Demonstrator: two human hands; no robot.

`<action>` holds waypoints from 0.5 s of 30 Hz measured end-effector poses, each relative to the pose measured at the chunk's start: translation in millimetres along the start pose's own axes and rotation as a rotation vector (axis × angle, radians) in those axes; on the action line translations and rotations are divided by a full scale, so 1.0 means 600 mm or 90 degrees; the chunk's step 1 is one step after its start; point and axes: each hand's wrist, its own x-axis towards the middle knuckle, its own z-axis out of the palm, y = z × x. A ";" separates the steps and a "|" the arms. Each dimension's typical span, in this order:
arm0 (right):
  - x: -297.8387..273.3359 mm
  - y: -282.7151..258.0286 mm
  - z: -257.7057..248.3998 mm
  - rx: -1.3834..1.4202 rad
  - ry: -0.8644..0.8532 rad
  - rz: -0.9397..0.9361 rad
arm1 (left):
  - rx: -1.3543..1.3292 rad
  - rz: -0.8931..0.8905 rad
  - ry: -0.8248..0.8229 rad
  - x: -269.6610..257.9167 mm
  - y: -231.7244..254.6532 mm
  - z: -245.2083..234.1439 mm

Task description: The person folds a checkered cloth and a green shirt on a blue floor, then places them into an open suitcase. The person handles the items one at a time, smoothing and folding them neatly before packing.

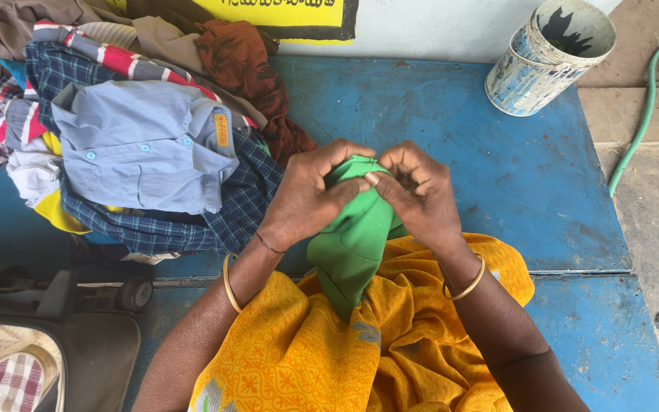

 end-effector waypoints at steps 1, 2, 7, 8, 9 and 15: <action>0.002 0.002 -0.002 0.050 -0.004 0.025 | 0.023 0.009 0.007 0.012 0.002 -0.001; 0.002 0.003 -0.003 0.073 -0.009 0.026 | 0.046 0.017 0.014 0.025 0.004 -0.004; -0.030 -0.002 0.018 -0.067 -0.077 -0.049 | 0.019 0.125 0.084 0.094 0.030 -0.051; -0.034 -0.003 0.024 -0.106 -0.073 -0.114 | -0.001 0.144 0.104 0.108 0.038 -0.066; -0.042 -0.003 0.035 -0.143 -0.069 -0.178 | -0.046 0.137 0.107 0.120 0.045 -0.082; -0.079 0.012 0.055 -0.150 -0.014 -0.023 | 0.021 0.151 0.154 0.146 0.088 -0.141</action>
